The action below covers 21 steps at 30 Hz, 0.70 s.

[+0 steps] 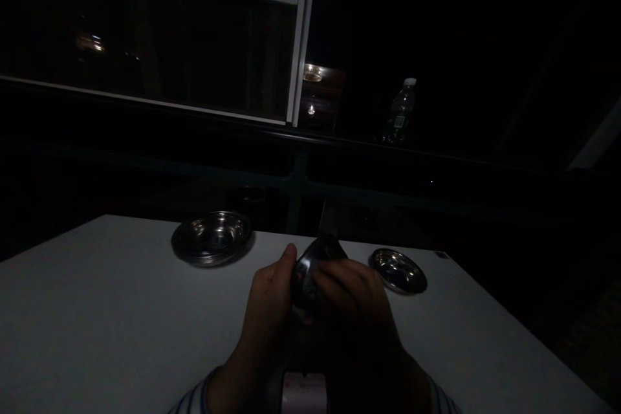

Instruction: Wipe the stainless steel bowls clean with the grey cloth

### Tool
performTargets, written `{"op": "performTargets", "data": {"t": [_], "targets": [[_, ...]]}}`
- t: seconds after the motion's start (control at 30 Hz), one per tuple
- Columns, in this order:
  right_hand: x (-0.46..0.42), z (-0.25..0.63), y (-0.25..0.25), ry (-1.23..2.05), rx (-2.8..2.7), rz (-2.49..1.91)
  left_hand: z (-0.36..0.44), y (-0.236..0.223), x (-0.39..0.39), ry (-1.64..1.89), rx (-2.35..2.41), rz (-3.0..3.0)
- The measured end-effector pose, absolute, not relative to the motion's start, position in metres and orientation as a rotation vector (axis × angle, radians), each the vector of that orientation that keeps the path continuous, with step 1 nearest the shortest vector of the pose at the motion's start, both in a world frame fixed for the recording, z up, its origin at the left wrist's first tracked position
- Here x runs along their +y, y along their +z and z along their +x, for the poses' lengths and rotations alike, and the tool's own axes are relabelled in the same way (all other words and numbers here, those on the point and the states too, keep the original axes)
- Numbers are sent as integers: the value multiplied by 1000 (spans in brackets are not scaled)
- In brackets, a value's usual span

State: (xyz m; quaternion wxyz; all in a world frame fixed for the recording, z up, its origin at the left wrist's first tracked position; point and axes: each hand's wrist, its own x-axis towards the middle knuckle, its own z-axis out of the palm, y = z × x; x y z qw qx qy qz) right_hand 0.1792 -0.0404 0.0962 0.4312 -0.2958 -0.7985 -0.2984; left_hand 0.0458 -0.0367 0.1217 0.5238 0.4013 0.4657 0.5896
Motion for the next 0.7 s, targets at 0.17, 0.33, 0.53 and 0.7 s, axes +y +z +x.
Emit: {"op": "performTargets", "data": {"t": [0.17,0.33,0.53,0.7], "targets": [[-31,201,106,-435,-1878,-955,45,117,-35,1332,1128,887],[-31,200,106,-307,-1832,-965,43,109,-32,1373,1046,780],[-33,189,101,-512,-2043,-770,47,104,-27,1342,907,654],[-39,170,90,-590,-2142,-708,46,109,-25,1319,909,512]]}}
